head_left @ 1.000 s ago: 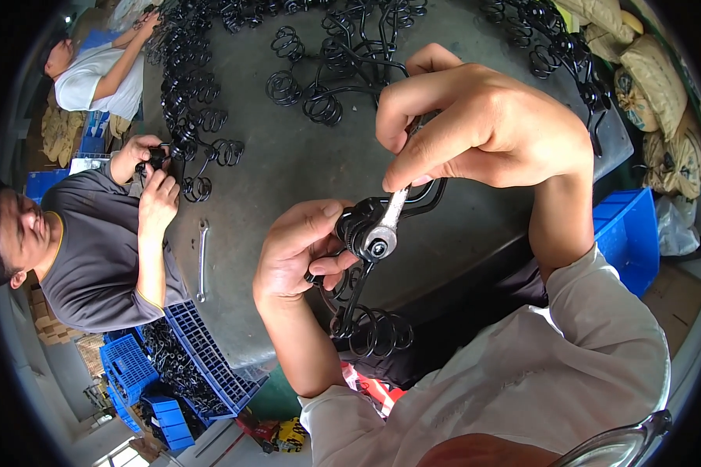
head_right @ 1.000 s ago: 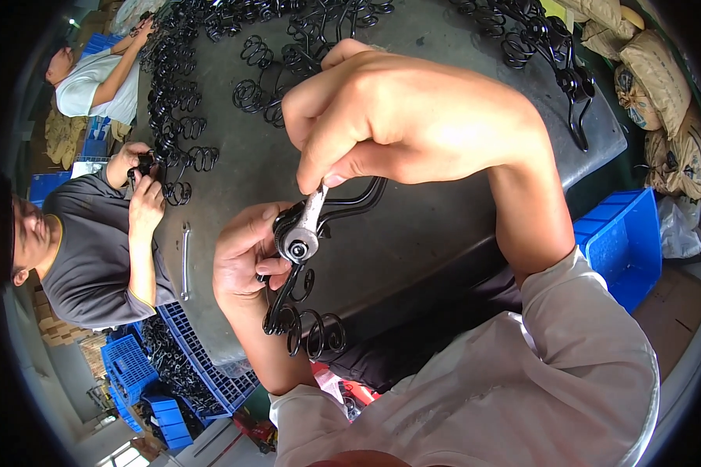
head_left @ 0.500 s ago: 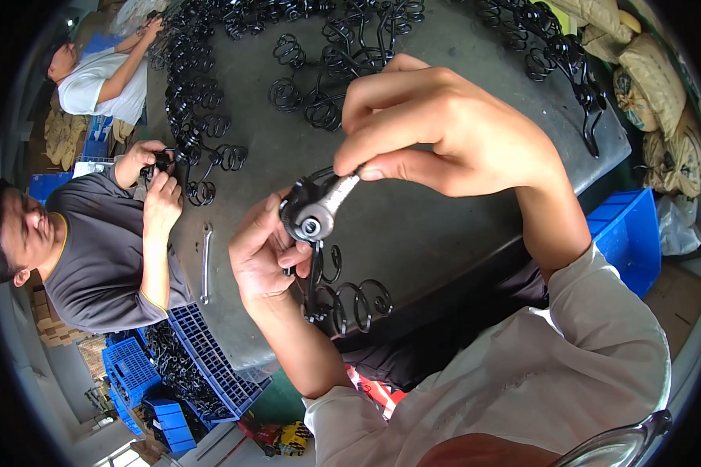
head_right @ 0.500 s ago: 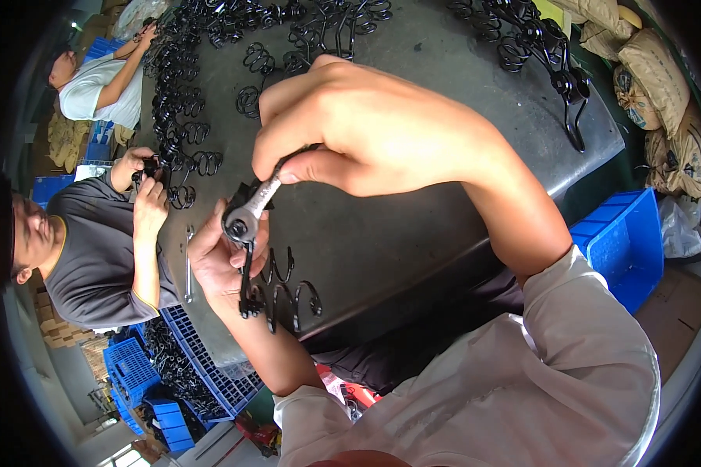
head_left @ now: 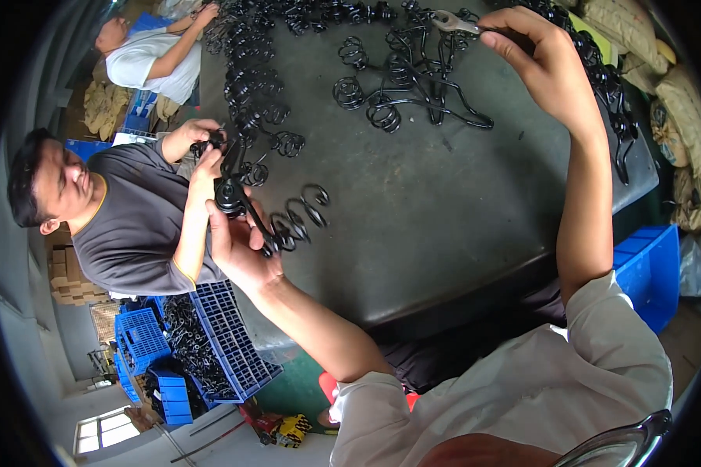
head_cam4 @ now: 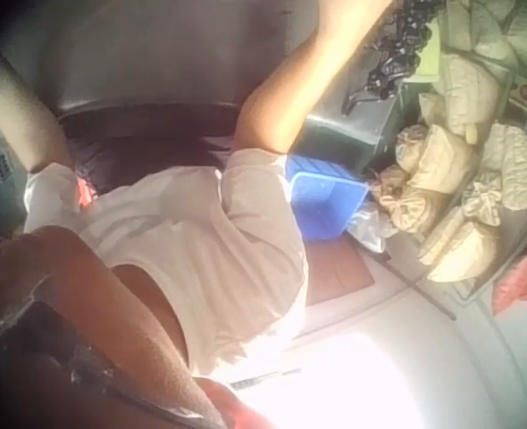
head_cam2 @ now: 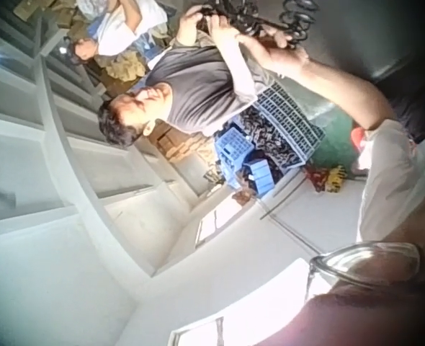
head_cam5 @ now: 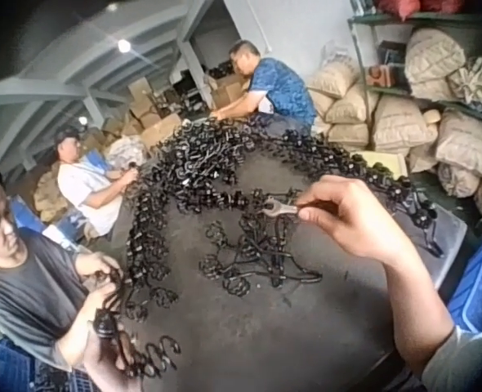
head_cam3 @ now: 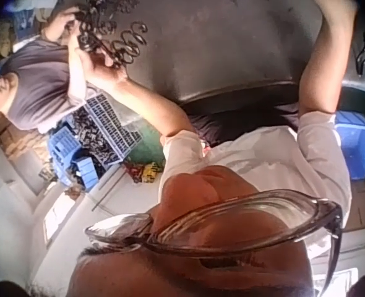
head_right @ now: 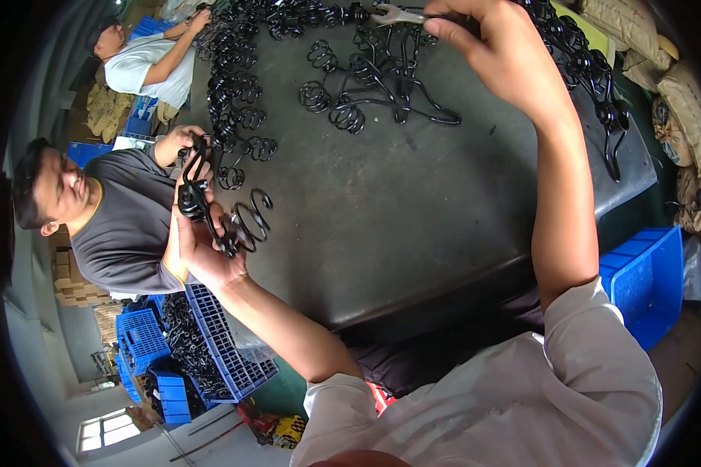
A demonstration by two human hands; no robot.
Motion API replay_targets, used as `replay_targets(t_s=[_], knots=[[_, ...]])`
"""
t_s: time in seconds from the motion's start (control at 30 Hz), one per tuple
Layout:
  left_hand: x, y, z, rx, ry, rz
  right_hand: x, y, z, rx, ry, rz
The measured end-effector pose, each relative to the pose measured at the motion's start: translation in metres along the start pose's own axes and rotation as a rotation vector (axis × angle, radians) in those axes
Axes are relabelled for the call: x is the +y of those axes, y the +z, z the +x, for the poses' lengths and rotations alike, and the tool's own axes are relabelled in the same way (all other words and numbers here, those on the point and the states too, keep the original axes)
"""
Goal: Assembling and tightening black metal wire components using a wrench at a manufacturing workbench.
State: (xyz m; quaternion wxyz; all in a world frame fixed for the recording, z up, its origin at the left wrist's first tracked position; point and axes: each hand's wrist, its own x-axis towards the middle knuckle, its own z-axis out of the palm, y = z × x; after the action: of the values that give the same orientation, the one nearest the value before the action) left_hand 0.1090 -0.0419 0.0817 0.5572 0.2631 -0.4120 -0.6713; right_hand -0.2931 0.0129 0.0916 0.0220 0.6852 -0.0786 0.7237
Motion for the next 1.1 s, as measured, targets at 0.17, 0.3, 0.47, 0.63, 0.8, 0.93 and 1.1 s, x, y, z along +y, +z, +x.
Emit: replay_targets(t_s=[0.17, 0.3, 0.47, 0.63, 0.8, 0.93, 1.1], knots=[[0.005, -0.017, 0.006, 0.445, 0.017, 0.685, -0.025, 0.001, -0.005, -0.258, 0.893, -0.883], [-0.006, -0.021, 0.020, 0.374, -0.094, 0.752, -0.022, -0.003, -0.010, -0.268, 0.857, -0.880], [-0.001, -0.040, 0.047, 0.282, -0.195, 0.653, -0.022, 0.006, -0.007, -0.231, 0.895, -0.824], [0.000, -0.040, 0.078, 0.250, -0.220, 0.884, -0.024, 0.004, -0.006, -0.211, 0.915, -0.806], [-0.011, -0.027, 0.072, 0.382, 0.382, 1.728, -0.024, 0.004, -0.004, -0.193, 0.927, -0.819], [-0.009, -0.019, 0.051, 0.467, 0.509, 1.418, -0.023, 0.001, -0.007, -0.196, 0.920, -0.791], [-0.057, -0.020, 0.011, 0.384, 0.270, 1.645, -0.023, 0.001, -0.008, -0.219, 0.938, -0.809]])
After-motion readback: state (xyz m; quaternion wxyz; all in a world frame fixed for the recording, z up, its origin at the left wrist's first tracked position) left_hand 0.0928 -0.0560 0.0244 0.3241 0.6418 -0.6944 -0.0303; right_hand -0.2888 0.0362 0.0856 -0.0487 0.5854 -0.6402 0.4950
